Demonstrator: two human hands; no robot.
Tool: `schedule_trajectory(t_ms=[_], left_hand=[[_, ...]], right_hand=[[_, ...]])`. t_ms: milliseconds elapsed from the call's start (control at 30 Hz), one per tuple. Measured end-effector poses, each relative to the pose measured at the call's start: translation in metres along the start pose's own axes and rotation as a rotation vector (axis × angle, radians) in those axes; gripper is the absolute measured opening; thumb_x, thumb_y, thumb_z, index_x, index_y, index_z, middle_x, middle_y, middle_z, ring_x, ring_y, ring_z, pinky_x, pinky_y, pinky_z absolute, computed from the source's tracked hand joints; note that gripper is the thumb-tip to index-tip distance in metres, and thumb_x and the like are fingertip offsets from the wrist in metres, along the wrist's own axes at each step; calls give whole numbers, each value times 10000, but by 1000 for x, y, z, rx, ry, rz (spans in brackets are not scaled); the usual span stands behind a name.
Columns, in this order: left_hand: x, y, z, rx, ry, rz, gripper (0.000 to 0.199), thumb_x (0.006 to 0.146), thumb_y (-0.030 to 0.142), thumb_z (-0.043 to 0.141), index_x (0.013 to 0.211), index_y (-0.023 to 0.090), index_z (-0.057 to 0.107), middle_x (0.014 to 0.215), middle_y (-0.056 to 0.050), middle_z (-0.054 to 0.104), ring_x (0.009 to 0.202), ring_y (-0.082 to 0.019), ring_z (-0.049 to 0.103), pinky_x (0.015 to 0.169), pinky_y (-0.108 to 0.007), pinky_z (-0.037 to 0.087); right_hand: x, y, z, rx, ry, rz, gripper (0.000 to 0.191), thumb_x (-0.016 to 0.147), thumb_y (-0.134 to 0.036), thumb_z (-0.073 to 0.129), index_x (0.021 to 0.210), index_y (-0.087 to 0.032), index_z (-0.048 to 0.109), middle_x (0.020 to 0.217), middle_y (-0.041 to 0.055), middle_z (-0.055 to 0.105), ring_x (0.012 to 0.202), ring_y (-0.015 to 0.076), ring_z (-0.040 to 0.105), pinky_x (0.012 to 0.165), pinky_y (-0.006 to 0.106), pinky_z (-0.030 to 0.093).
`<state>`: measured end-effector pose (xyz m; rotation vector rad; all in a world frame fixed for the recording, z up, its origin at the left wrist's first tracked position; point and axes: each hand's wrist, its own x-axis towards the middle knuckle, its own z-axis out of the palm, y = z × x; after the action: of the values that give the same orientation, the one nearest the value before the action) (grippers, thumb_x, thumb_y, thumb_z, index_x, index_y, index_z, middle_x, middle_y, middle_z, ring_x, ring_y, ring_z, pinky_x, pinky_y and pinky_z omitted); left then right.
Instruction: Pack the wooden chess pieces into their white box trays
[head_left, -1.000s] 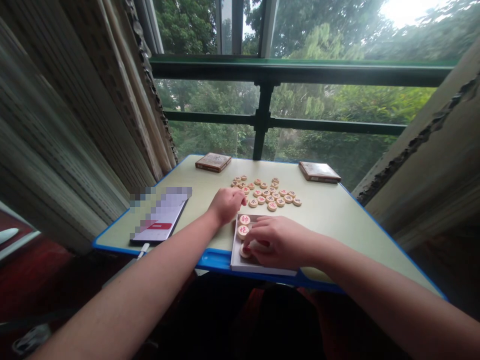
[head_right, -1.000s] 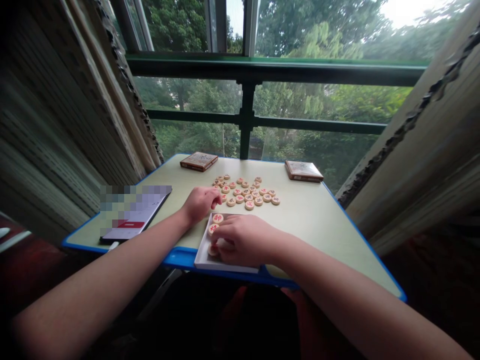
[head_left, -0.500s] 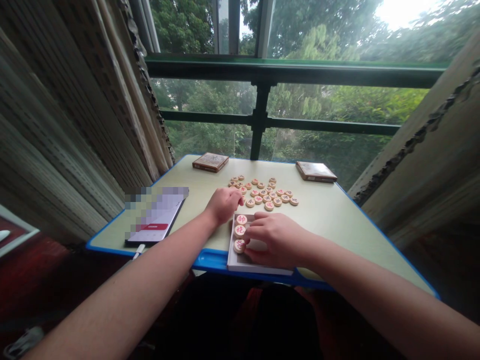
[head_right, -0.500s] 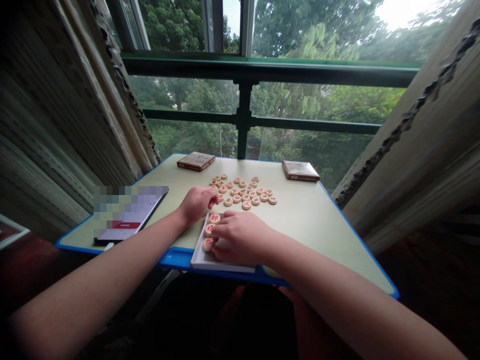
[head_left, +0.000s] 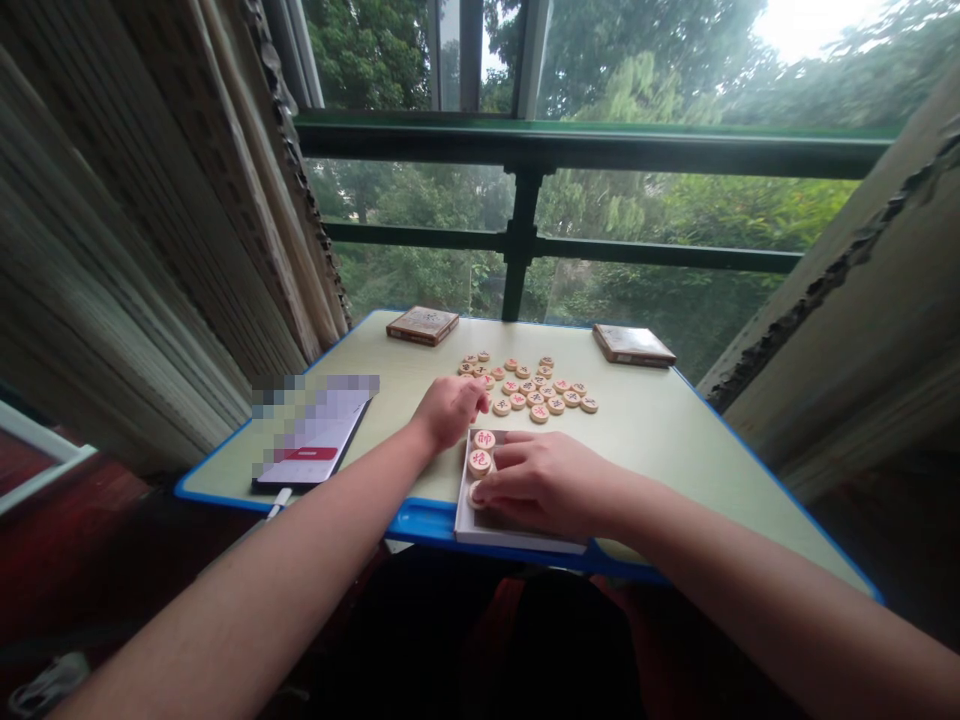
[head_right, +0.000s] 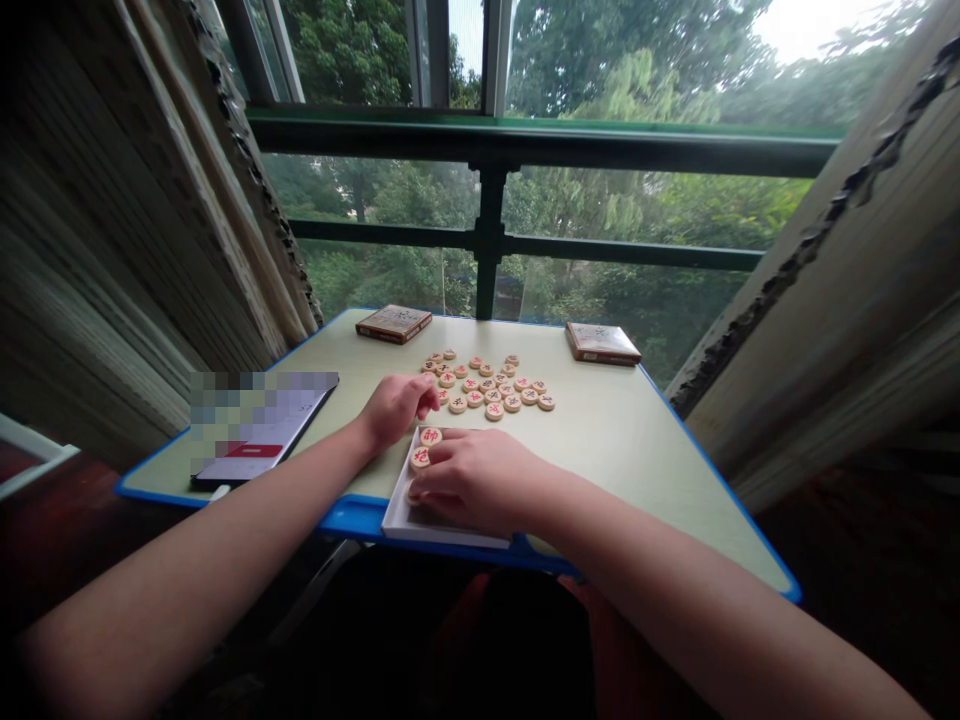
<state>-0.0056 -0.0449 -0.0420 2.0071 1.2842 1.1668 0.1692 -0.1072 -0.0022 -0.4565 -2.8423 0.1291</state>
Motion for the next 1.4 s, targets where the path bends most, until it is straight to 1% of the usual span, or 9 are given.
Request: schedule_trajectory(t_ms=[200, 300, 500, 600, 733, 933, 1100, 1300, 1400], left_hand=[[2, -1, 0, 36, -40, 35, 429, 823, 293, 280, 506, 169, 540, 476, 8, 526, 531, -115, 504, 551, -234, 374], [3, -2, 0, 44, -43, 30, 415, 808, 281, 273, 496, 174, 525, 489, 2, 534, 552, -120, 511, 557, -236, 376], [3, -1, 0, 32, -43, 18, 412, 805, 297, 274, 497, 176, 520, 488, 2, 530, 558, -123, 512, 557, -238, 376], [3, -1, 0, 24, -47, 8, 406, 798, 295, 282, 495, 175, 524, 479, 3, 519, 551, -122, 504, 550, -239, 371], [4, -1, 0, 44, -63, -13, 413, 795, 287, 273, 488, 177, 527, 468, 1, 513, 547, -124, 504, 551, -241, 373], [4, -3, 0, 69, -9, -4, 408, 798, 264, 283, 491, 176, 537, 471, -4, 526, 564, -129, 529, 547, -238, 382], [3, -4, -1, 89, 29, -1, 411, 805, 247, 285, 499, 177, 551, 471, -4, 534, 561, -134, 535, 545, -241, 382], [2, -3, -1, 79, 28, 8, 409, 810, 256, 294, 500, 181, 549, 482, -2, 541, 567, -135, 531, 564, -242, 380], [1, -3, -1, 77, 22, 20, 401, 809, 255, 301, 503, 182, 550, 490, -2, 548, 571, -136, 531, 577, -242, 383]], right_hand=[[-1, -4, -5, -33, -37, 43, 204, 805, -259, 560, 984, -204, 640, 922, 63, 599, 778, 149, 530, 602, 236, 387], [0, -4, -4, 1, -80, 37, 156, 820, -299, 559, 911, -201, 638, 886, 52, 616, 788, 149, 539, 631, 238, 398], [2, -4, -1, 49, -70, 45, 177, 849, -200, 510, 951, -211, 654, 874, 46, 646, 799, 139, 558, 681, 240, 411], [0, -2, -2, 54, -23, 61, 176, 841, -222, 528, 961, -209, 657, 897, 44, 654, 798, 138, 566, 671, 233, 406], [-2, 0, -2, -5, 80, 126, 180, 819, -338, 570, 871, -192, 660, 820, 42, 644, 681, 129, 546, 568, 228, 354], [-2, 1, 0, -37, 115, 159, 212, 803, -383, 571, 751, -191, 644, 708, 20, 594, 611, 115, 490, 533, 226, 314], [-1, 4, 3, -64, 205, 205, 204, 839, -323, 511, 863, -203, 674, 737, 34, 557, 657, 127, 477, 563, 231, 324], [-1, 8, 7, -95, 153, 212, 169, 839, -265, 524, 792, -210, 677, 737, 22, 545, 640, 116, 454, 547, 233, 296], [-2, 8, 7, -61, 167, 226, 156, 832, -277, 539, 858, -217, 680, 744, 20, 554, 656, 116, 475, 557, 227, 310]])
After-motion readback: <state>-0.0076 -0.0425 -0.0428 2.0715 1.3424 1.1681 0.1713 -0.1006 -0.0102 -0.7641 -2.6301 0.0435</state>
